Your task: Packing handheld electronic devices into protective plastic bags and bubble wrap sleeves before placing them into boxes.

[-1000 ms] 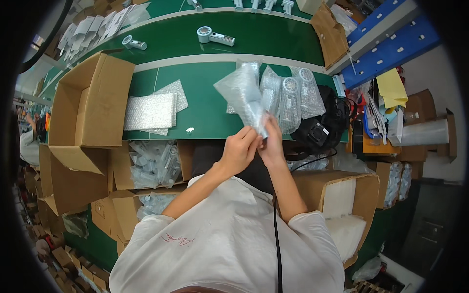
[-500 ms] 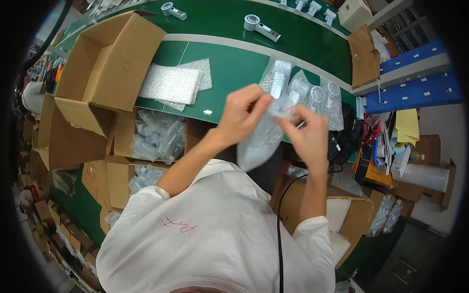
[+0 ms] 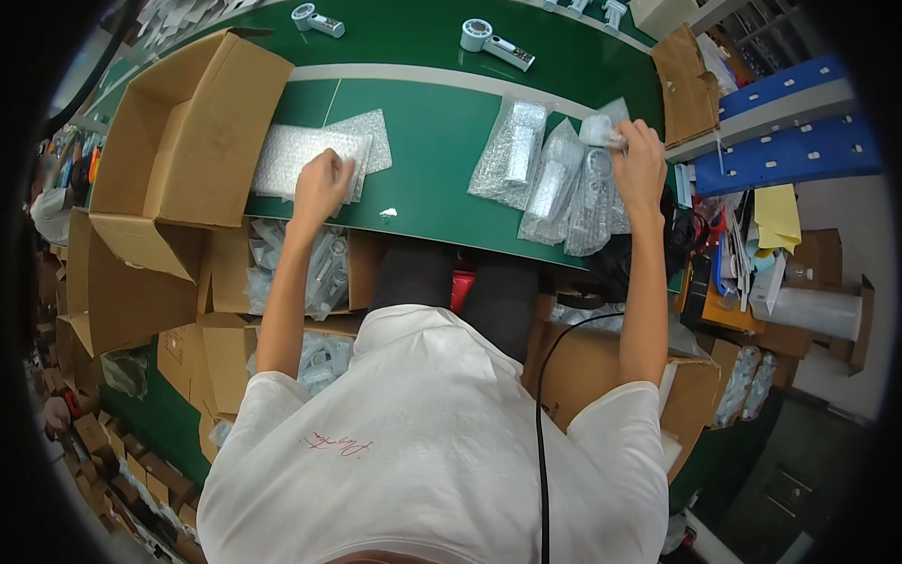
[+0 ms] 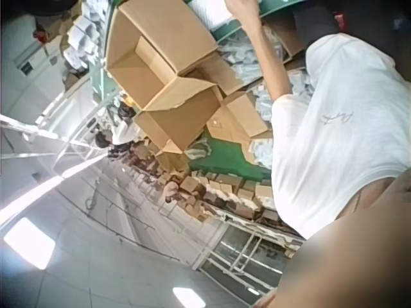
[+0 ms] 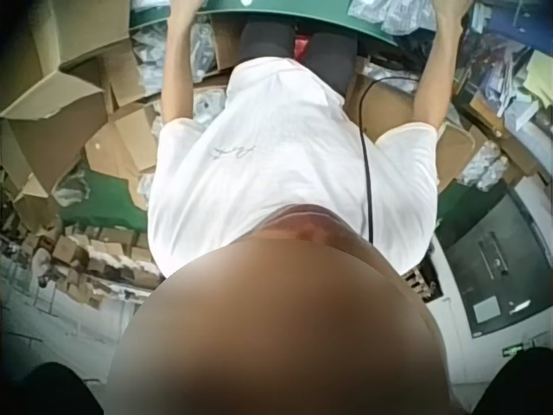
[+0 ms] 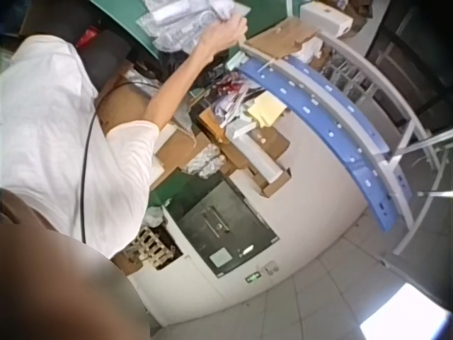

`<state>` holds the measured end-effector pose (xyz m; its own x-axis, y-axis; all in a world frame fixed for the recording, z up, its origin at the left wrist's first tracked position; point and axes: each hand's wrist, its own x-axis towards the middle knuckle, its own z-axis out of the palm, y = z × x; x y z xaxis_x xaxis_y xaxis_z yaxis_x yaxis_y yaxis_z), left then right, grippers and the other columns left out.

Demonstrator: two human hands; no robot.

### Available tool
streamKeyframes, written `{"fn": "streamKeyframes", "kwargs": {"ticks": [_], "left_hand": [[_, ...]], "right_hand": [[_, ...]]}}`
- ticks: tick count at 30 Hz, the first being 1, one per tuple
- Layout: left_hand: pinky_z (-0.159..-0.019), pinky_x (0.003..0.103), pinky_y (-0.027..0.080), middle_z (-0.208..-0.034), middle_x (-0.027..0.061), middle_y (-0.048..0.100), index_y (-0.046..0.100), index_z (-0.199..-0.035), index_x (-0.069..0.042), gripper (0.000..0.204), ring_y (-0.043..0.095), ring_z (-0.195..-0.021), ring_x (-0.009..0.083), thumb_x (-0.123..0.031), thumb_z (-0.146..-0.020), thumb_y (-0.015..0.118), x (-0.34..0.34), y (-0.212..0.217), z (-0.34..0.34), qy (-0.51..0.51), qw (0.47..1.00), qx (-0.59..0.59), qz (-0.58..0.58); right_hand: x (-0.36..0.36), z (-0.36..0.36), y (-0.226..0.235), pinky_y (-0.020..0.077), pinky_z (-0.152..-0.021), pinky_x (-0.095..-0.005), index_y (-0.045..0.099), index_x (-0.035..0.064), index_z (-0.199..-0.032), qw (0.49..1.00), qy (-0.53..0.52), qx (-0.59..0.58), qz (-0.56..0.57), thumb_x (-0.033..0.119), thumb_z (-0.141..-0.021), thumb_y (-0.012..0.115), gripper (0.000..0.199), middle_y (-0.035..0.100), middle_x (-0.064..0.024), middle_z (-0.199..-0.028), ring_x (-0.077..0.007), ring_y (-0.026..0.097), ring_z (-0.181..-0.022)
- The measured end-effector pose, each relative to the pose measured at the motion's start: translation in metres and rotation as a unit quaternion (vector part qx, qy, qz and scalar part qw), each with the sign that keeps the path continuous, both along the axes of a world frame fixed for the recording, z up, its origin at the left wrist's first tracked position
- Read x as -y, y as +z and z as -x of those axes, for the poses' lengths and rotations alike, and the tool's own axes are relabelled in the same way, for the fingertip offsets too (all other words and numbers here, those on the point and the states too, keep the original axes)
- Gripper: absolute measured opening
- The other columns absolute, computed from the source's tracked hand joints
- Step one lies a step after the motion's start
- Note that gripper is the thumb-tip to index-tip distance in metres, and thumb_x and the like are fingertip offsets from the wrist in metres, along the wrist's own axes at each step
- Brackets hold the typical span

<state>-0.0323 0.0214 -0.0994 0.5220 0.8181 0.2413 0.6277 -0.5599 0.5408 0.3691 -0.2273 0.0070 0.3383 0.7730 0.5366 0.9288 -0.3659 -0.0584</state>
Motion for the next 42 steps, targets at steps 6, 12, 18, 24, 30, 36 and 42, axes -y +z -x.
{"fn": "streamKeyframes", "kwargs": {"ticks": [6, 12, 18, 24, 30, 36, 42], "left_hand": [[-0.058, 0.032, 0.045, -0.069, 0.0078, 0.058, 0.061, -0.081, 0.001, 0.014, 0.051, -0.061, 0.0191, -0.011, -0.085, 0.066, -0.012, 0.007, 0.012, -0.042, 0.983, 0.099, 0.148], [-0.057, 0.027, 0.04, -0.066, 0.0034, 0.05, 0.059, -0.08, -0.001, 0.011, 0.044, -0.06, 0.0137, -0.006, -0.084, 0.067, -0.004, -0.005, 0.021, -0.058, 0.986, 0.108, 0.111], [-0.056, 0.026, 0.039, -0.066, 0.0032, 0.049, 0.057, -0.078, -0.001, 0.014, 0.042, -0.06, 0.0132, -0.006, -0.087, 0.066, -0.001, 0.006, 0.015, -0.043, 0.981, 0.138, 0.131], [-0.056, 0.028, 0.038, -0.065, 0.0045, 0.051, 0.058, -0.077, 0.001, 0.015, 0.042, -0.058, 0.0145, -0.006, -0.089, 0.065, -0.004, 0.006, 0.018, -0.045, 0.978, 0.133, 0.157], [-0.055, 0.027, 0.038, -0.064, 0.0023, 0.05, 0.059, -0.078, 0.001, 0.016, 0.042, -0.058, 0.0125, -0.008, -0.09, 0.065, -0.002, 0.003, 0.022, -0.03, 0.966, 0.158, 0.201], [-0.054, 0.026, 0.036, -0.064, 0.0005, 0.049, 0.061, -0.08, 0.0, 0.017, 0.04, -0.058, 0.011, -0.011, -0.092, 0.066, -0.01, -0.007, 0.03, -0.011, 0.962, 0.174, 0.212], [-0.054, 0.027, 0.036, -0.065, 0.0015, 0.051, 0.058, -0.079, -0.002, 0.017, 0.041, -0.058, 0.0116, -0.01, -0.091, 0.066, 0.039, 0.049, -0.022, -0.094, 0.957, 0.238, 0.14]], "right_hand": [[0.022, -0.032, -0.01, 0.0469, -0.071, -0.0338, 0.061, 0.0031, -0.095, 0.948, 0.056, -0.272, 0.157, 0.008, -0.074, 0.078, 0.028, 0.064, -0.0038, -0.085, -0.0236, 0.057, -0.079], [-0.02, 0.016, 0.085, 0.0502, -0.068, -0.0304, 0.067, 0.0035, -0.115, 0.863, -0.08, -0.346, 0.359, 0.015, -0.082, 0.077, 0.037, 0.069, -0.0102, -0.093, -0.0162, 0.062, -0.074], [-0.146, 0.007, 0.037, 0.0532, -0.076, -0.0309, 0.057, 0.0065, -0.133, 0.901, 0.143, -0.402, 0.086, 0.023, -0.085, 0.075, 0.054, 0.068, -0.0156, -0.11, -0.0218, 0.066, -0.085], [-0.235, -0.064, -0.118, 0.0501, -0.092, -0.0529, 0.048, 0.0105, -0.14, 0.979, -0.078, -0.087, 0.17, 0.015, -0.09, 0.065, 0.053, 0.058, -0.0195, -0.124, -0.0378, 0.06, -0.112], [-0.203, -0.029, -0.098, 0.053, -0.074, -0.0394, 0.056, 0.0013, -0.123, 0.877, -0.03, -0.468, 0.103, 0.022, -0.089, 0.072, 0.042, 0.066, -0.0143, -0.108, -0.0255, 0.065, -0.084], [-0.061, 0.081, -0.05, 0.0523, -0.069, -0.0304, 0.058, 0.0008, -0.126, 0.73, 0.061, -0.668, -0.128, 0.016, -0.087, 0.074, 0.045, 0.067, -0.0105, -0.105, -0.0195, 0.064, -0.079], [0.018, 0.156, -0.019, 0.0499, -0.077, -0.0318, 0.062, 0.0062, -0.129, 0.895, 0.048, -0.402, -0.187, 0.0, -0.08, 0.072, 0.05, 0.066, -0.0069, -0.106, -0.0206, 0.061, -0.088]]}}
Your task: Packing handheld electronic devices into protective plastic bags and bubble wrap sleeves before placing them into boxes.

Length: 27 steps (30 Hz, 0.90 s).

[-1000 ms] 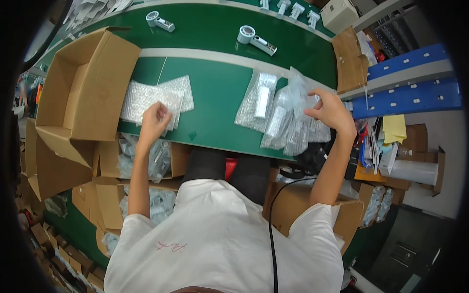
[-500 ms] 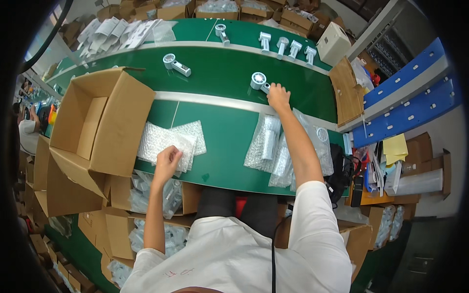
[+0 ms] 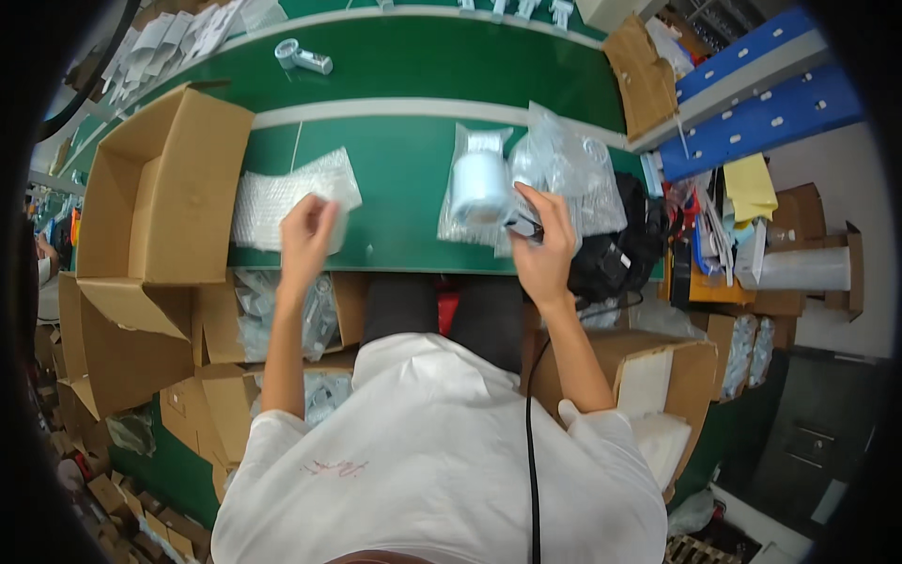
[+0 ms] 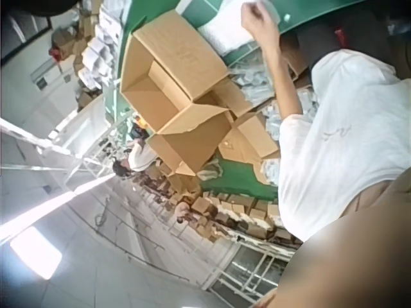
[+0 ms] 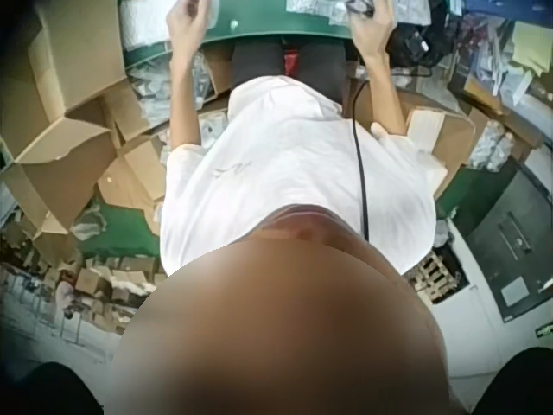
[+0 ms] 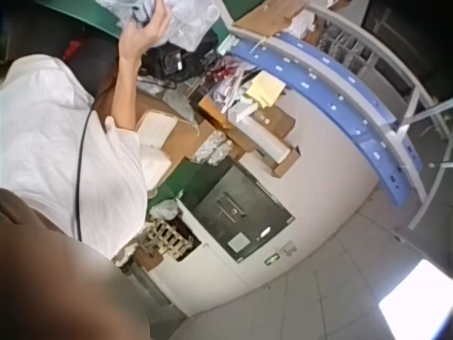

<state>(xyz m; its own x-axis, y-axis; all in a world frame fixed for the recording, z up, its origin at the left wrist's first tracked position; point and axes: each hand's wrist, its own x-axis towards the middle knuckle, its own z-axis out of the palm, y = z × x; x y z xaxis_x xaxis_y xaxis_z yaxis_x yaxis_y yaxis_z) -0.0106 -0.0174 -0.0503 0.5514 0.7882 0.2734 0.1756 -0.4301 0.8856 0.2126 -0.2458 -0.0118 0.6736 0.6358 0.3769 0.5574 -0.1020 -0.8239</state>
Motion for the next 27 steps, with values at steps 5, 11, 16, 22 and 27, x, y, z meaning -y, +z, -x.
{"fn": "streamKeyframes", "kwargs": {"ticks": [5, 11, 16, 22, 27], "left_hand": [[-0.057, 0.039, 0.044, -0.067, 0.0095, 0.056, 0.059, -0.08, 0.0, 0.015, 0.049, -0.055, 0.0272, -0.01, -0.087, 0.067, 0.067, -0.028, -0.052, -0.125, 0.985, -0.073, -0.09], [-0.058, 0.039, 0.045, -0.066, 0.0102, 0.059, 0.061, -0.077, 0.0, 0.015, 0.052, -0.056, 0.0283, -0.011, -0.086, 0.066, 0.07, -0.066, -0.056, -0.128, 0.976, -0.164, -0.07], [-0.056, 0.035, 0.043, -0.064, 0.0074, 0.058, 0.061, -0.074, 0.0, 0.017, 0.052, -0.056, 0.0229, -0.012, -0.086, 0.065, 0.063, -0.063, -0.049, -0.151, 0.98, -0.125, 0.046], [-0.054, 0.03, 0.04, -0.064, 0.003, 0.056, 0.062, -0.075, -0.001, 0.018, 0.05, -0.057, 0.0151, -0.013, -0.089, 0.064, 0.049, -0.08, -0.051, -0.133, 0.974, -0.065, 0.172], [-0.054, 0.027, 0.036, -0.064, -0.0008, 0.053, 0.063, -0.08, 0.0, 0.015, 0.046, -0.057, 0.0119, -0.012, -0.089, 0.064, 0.033, -0.077, -0.046, -0.085, 0.892, 0.047, 0.442]], "right_hand": [[0.027, 0.002, -0.01, 0.0482, -0.081, -0.0328, 0.065, 0.012, -0.128, 0.952, -0.027, 0.296, 0.066, -0.01, -0.071, 0.069, 0.061, 0.064, -0.0034, -0.102, -0.0227, 0.057, -0.091], [0.027, 0.018, -0.037, 0.0476, -0.082, -0.0334, 0.067, 0.0129, -0.126, 0.963, 0.008, 0.252, 0.092, -0.012, -0.067, 0.066, 0.064, 0.062, -0.0025, -0.097, -0.0241, 0.055, -0.089], [0.017, 0.029, -0.064, 0.0482, -0.08, -0.0339, 0.064, 0.0111, -0.128, 0.983, 0.043, 0.137, 0.111, -0.011, -0.071, 0.069, 0.061, 0.062, -0.0039, -0.096, -0.0221, 0.056, -0.086], [0.001, 0.034, -0.081, 0.0502, -0.074, -0.0358, 0.056, 0.0089, -0.135, 0.941, 0.142, -0.26, 0.163, 0.004, -0.086, 0.07, 0.051, 0.06, -0.0046, -0.102, -0.0175, 0.057, -0.083], [0.004, 0.027, -0.077, 0.0513, -0.066, -0.0374, 0.055, 0.0079, -0.138, 0.944, 0.194, -0.205, 0.17, 0.01, -0.089, 0.068, 0.05, 0.061, -0.007, -0.104, -0.0207, 0.057, -0.078]]}}
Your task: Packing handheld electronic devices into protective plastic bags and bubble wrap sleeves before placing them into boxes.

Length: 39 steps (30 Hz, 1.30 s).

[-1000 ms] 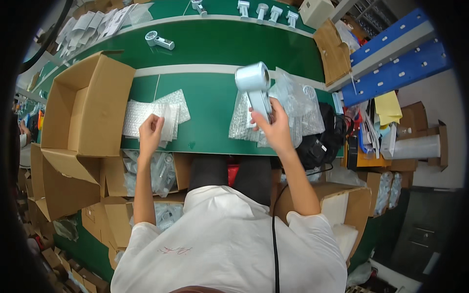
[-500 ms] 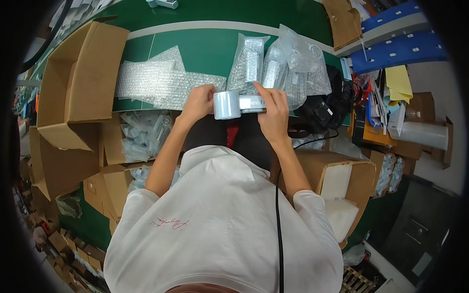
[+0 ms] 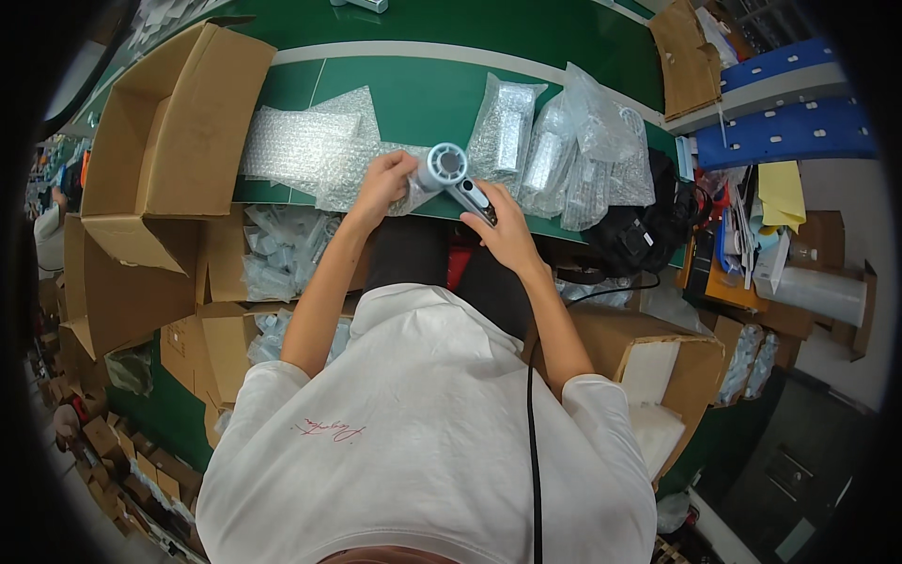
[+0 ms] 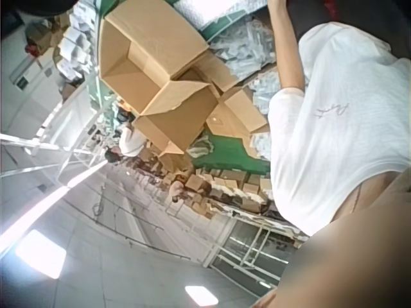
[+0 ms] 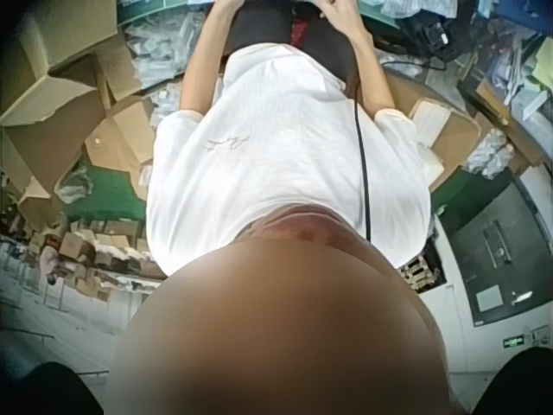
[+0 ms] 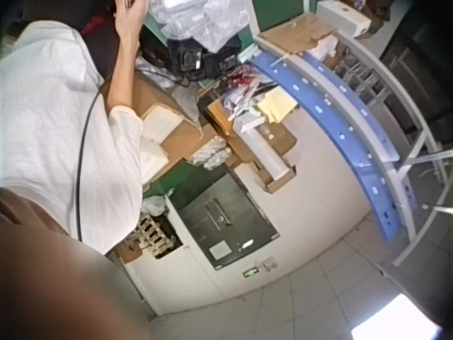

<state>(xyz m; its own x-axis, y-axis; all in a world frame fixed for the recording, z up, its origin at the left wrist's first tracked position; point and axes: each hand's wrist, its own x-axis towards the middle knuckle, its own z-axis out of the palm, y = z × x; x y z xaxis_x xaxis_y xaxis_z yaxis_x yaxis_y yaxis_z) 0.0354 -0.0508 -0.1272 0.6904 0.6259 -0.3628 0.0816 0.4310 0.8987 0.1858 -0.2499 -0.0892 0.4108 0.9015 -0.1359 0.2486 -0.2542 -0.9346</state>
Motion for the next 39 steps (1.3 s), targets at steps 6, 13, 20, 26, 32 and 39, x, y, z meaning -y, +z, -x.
{"fn": "streamKeyframes", "kwargs": {"ticks": [6, 13, 20, 26, 32, 39], "left_hand": [[-0.053, 0.028, 0.036, -0.062, 0.0016, 0.05, 0.062, -0.086, -0.003, 0.013, 0.046, -0.056, 0.013, -0.014, -0.091, 0.061, 0.001, 0.017, -0.006, 0.029, 0.996, -0.005, 0.082], [-0.053, 0.03, 0.036, -0.067, 0.0028, 0.047, 0.06, -0.084, -0.003, 0.012, 0.045, -0.057, 0.0159, -0.011, -0.093, 0.061, 0.059, 0.093, -0.029, -0.049, 0.897, -0.042, -0.438], [-0.056, 0.03, 0.035, -0.073, 0.004, 0.046, 0.058, -0.08, -0.001, 0.011, 0.04, -0.06, 0.0174, 0.0, -0.091, 0.062, 0.09, 0.138, -0.025, 0.003, 0.849, 0.044, -0.526], [-0.056, 0.029, 0.034, -0.073, 0.0035, 0.046, 0.057, -0.079, -0.001, 0.012, 0.038, -0.06, 0.0154, 0.001, -0.089, 0.063, 0.099, 0.134, -0.026, 0.004, 0.869, 0.103, -0.484], [-0.055, 0.026, 0.032, -0.073, 0.0013, 0.046, 0.057, -0.079, -0.001, 0.012, 0.036, -0.06, 0.0119, 0.0, -0.089, 0.064, 0.095, 0.157, -0.035, 0.029, 0.895, 0.166, -0.413], [-0.051, 0.027, 0.029, -0.064, -0.0003, 0.041, 0.055, -0.072, -0.002, 0.019, 0.033, -0.055, 0.0113, -0.002, -0.088, 0.066, 0.071, 0.164, -0.023, 0.107, 0.923, 0.143, -0.34]], "right_hand": [[0.004, -0.005, 0.006, 0.0511, -0.058, -0.04, 0.051, 0.0061, -0.142, 0.954, 0.094, 0.283, -0.037, 0.013, -0.091, 0.067, 0.054, 0.064, -0.0107, -0.099, -0.0278, 0.057, -0.067], [0.004, 0.004, 0.092, 0.0503, -0.057, -0.0397, 0.05, 0.0015, -0.141, 0.914, 0.074, 0.384, 0.105, 0.015, -0.094, 0.063, 0.051, 0.066, -0.0142, -0.091, -0.0315, 0.055, -0.061], [0.035, -0.013, 0.101, 0.0466, -0.051, -0.0309, 0.043, 0.0014, -0.144, 0.971, -0.053, -0.234, -0.014, 0.021, -0.102, 0.054, 0.047, 0.068, -0.016, -0.091, -0.0263, 0.063, -0.066], [0.036, 0.002, 0.106, 0.0448, -0.05, -0.0269, 0.047, 0.0011, -0.138, 0.893, -0.114, -0.427, -0.084, 0.021, -0.103, 0.053, 0.041, 0.07, -0.0138, -0.088, -0.0213, 0.063, -0.064], [0.021, 0.014, 0.126, 0.0435, -0.051, -0.0242, 0.054, 0.0008, -0.13, 0.864, -0.171, -0.458, -0.122, 0.02, -0.101, 0.055, 0.034, 0.072, -0.0107, -0.083, -0.0164, 0.061, -0.06], [-0.011, -0.004, 0.167, 0.041, -0.053, -0.0253, 0.069, -0.0021, -0.093, 0.967, -0.014, 0.252, -0.016, 0.012, -0.082, 0.073, 0.018, 0.068, -0.0056, -0.071, -0.0144, 0.054, -0.057]]}}
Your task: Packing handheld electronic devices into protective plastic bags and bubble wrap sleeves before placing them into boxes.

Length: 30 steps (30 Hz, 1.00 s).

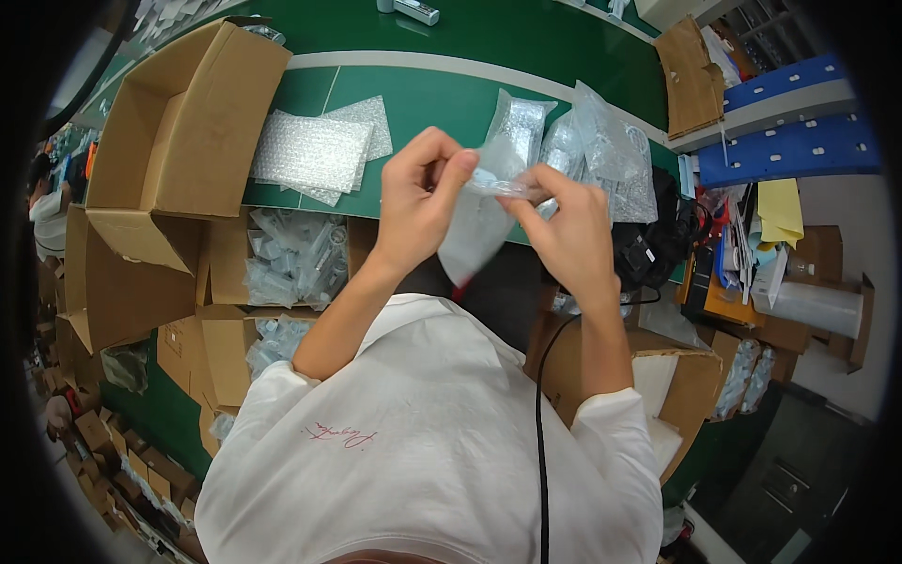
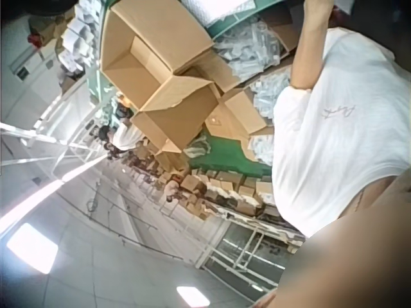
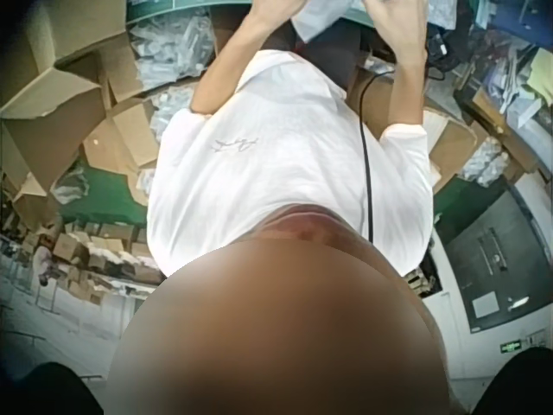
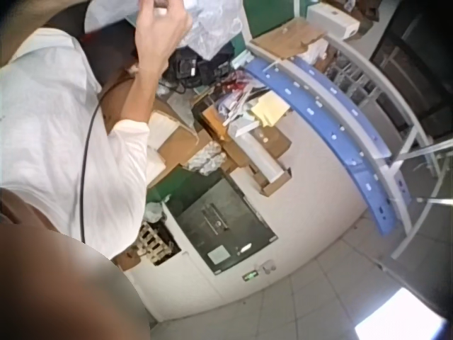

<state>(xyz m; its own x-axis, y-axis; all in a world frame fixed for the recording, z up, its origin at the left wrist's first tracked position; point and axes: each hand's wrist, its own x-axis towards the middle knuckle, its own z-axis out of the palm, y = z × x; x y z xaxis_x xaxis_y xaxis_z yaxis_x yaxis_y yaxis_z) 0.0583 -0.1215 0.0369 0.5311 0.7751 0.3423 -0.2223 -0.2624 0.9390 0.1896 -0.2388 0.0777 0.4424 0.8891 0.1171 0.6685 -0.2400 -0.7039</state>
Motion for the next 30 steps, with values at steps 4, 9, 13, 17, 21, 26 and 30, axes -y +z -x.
{"fn": "streamKeyframes", "kwargs": {"ticks": [4, 9, 13, 17, 21, 26, 30], "left_hand": [[-0.05, 0.027, 0.029, -0.058, -0.0015, 0.04, 0.055, -0.07, -0.002, 0.023, 0.032, -0.053, 0.0108, -0.006, -0.088, 0.068, -0.018, -0.014, 0.023, 0.013, 0.998, -0.047, 0.036], [-0.056, 0.03, 0.041, -0.065, 0.0034, 0.052, 0.056, -0.076, -0.002, 0.022, 0.048, -0.058, 0.0166, -0.014, -0.089, 0.07, -0.066, -0.051, 0.064, 0.068, 0.972, -0.201, -0.099], [-0.062, 0.036, 0.048, -0.078, 0.0082, 0.059, 0.056, -0.085, -0.003, 0.024, 0.057, -0.066, 0.0243, -0.02, -0.085, 0.073, -0.107, -0.103, 0.096, 0.17, 0.877, -0.349, -0.283], [-0.065, 0.042, 0.05, -0.089, 0.0118, 0.06, 0.055, -0.091, -0.004, 0.029, 0.061, -0.075, 0.0308, -0.025, -0.083, 0.074, -0.116, -0.121, 0.106, 0.115, 0.83, -0.471, -0.276], [-0.065, 0.041, 0.05, -0.087, 0.0118, 0.06, 0.054, -0.089, -0.003, 0.028, 0.061, -0.072, 0.031, -0.024, -0.083, 0.073, -0.122, -0.124, 0.101, 0.1, 0.828, -0.484, -0.263], [-0.064, 0.042, 0.05, -0.083, 0.0118, 0.059, 0.055, -0.085, -0.003, 0.024, 0.06, -0.068, 0.0316, -0.021, -0.083, 0.071, -0.115, -0.118, 0.083, 0.125, 0.813, -0.51, -0.252], [-0.063, 0.042, 0.049, -0.08, 0.0115, 0.059, 0.056, -0.081, -0.003, 0.02, 0.059, -0.065, 0.0318, -0.018, -0.082, 0.07, -0.118, -0.133, 0.086, 0.15, 0.832, -0.478, -0.24]], "right_hand": [[-0.036, -0.016, 0.015, 0.0412, -0.057, -0.0259, 0.071, -0.0024, -0.09, 0.996, 0.059, 0.053, -0.035, 0.007, -0.076, 0.075, 0.017, 0.065, -0.0044, -0.069, -0.0133, 0.05, -0.059], [-0.071, -0.073, 0.027, 0.0451, -0.062, -0.0266, 0.072, -0.0005, -0.094, 0.983, 0.009, 0.157, -0.094, 0.003, -0.081, 0.069, 0.013, 0.068, -0.0037, -0.073, -0.0152, 0.055, -0.062], [-0.098, -0.119, -0.001, 0.0486, -0.062, -0.032, 0.073, 0.0062, -0.094, 0.958, 0.009, 0.225, -0.18, 0.008, -0.083, 0.07, 0.012, 0.071, -0.0039, -0.075, -0.0196, 0.058, -0.059], [-0.106, -0.162, -0.038, 0.0517, -0.068, -0.033, 0.074, 0.0094, -0.098, 0.928, 0.032, 0.349, -0.125, 0.007, -0.084, 0.068, 0.015, 0.074, -0.0027, -0.084, -0.0209, 0.063, -0.065], [-0.088, -0.164, -0.039, 0.0529, -0.071, -0.0332, 0.075, 0.0083, -0.101, 0.926, 0.061, 0.372, 0.017, 0.009, -0.085, 0.067, 0.017, 0.075, -0.0047, -0.09, -0.0226, 0.066, -0.071], [-0.076, -0.142, -0.008, 0.0538, -0.073, -0.0337, 0.074, 0.0047, -0.104, 0.93, 0.082, 0.261, 0.245, 0.014, -0.087, 0.067, 0.02, 0.075, -0.0083, -0.094, -0.0244, 0.068, -0.076], [-0.124, -0.125, 0.019, 0.0539, -0.073, -0.035, 0.073, 0.0023, -0.104, 0.945, 0.119, 0.181, 0.244, 0.014, -0.088, 0.067, 0.021, 0.075, -0.0088, -0.094, -0.0236, 0.068, -0.079]]}}
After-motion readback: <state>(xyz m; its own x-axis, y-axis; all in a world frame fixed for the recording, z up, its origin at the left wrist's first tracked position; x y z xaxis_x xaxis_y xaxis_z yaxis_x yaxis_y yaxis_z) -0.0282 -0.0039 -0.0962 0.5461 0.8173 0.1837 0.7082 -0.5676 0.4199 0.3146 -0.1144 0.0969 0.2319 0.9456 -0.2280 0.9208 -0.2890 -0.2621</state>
